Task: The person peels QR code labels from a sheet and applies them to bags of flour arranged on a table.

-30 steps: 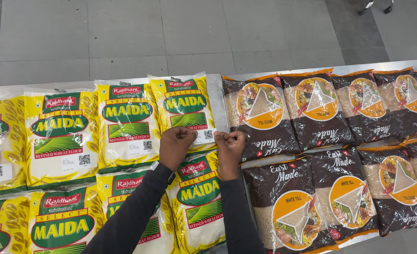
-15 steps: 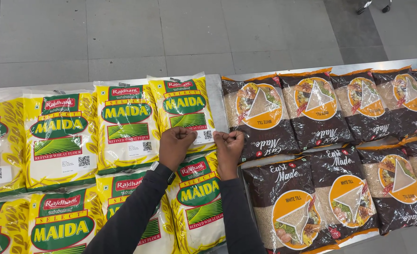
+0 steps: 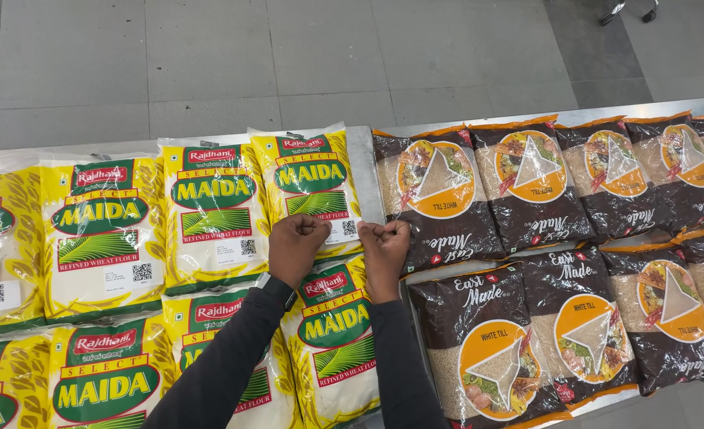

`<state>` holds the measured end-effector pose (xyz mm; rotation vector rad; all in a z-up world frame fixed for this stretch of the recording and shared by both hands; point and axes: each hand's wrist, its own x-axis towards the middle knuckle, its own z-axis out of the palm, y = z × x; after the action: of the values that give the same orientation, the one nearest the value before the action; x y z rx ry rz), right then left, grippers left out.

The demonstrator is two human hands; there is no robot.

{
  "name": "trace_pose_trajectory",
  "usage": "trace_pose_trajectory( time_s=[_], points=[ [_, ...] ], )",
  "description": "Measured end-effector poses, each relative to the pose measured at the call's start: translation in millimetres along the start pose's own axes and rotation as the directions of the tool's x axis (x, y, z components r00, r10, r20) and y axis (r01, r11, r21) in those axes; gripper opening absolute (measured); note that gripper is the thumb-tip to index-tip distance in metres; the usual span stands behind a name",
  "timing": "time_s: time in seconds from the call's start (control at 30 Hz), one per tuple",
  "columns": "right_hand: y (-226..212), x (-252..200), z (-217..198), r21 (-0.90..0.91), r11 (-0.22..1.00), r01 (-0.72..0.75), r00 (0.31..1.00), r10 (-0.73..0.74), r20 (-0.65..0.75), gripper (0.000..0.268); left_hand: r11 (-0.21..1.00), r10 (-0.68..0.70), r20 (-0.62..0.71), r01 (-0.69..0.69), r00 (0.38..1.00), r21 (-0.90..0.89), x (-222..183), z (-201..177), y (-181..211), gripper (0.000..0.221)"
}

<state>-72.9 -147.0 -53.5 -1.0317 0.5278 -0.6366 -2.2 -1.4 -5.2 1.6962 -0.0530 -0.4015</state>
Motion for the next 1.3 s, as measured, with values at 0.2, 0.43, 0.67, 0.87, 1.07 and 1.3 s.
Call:
trace_pose_trajectory(
  time_s=[0.2, 0.43, 0.67, 0.87, 1.07, 1.3],
  points=[
    [0, -1, 2, -0.041, 0.999, 0.008, 1.000, -0.009, -0.002, 0.041, 0.995, 0.008, -0.074, 0.000, 0.997, 0.101, -3, 2, 2, 0.022],
    [1, -2, 1, -0.136, 0.988, 0.067, 0.998, -0.069, -0.007, 0.044, 0.980, 0.013, -0.117, 0.011, 0.993, 0.200, -7, 0, 12, 0.024],
    [-15, -8, 12, -0.336, 0.934, 0.119, 0.990, -0.138, -0.034, 0.045, 0.962, 0.088, -0.108, -0.056, 0.990, 0.267, -9, -2, 4, 0.024],
    [-12, -8, -2, -0.609, 0.760, 0.224, 0.947, -0.316, -0.046, 0.033, 0.925, 0.207, -0.148, -0.144, 0.967, 0.353, -22, -13, 5, 0.037],
    [-25, -30, -8, -0.754, 0.531, 0.387, 0.901, -0.391, 0.187, 0.021, 0.641, 0.540, 0.097, -0.483, 0.836, 0.596, -56, -14, 24, 0.043],
    [-43, -47, -6, -0.768, 0.067, 0.636, 0.771, -0.071, 0.633, 0.057, 0.175, 0.562, 0.508, -0.694, 0.653, 0.698, -51, -16, 10, 0.068]
  ],
)
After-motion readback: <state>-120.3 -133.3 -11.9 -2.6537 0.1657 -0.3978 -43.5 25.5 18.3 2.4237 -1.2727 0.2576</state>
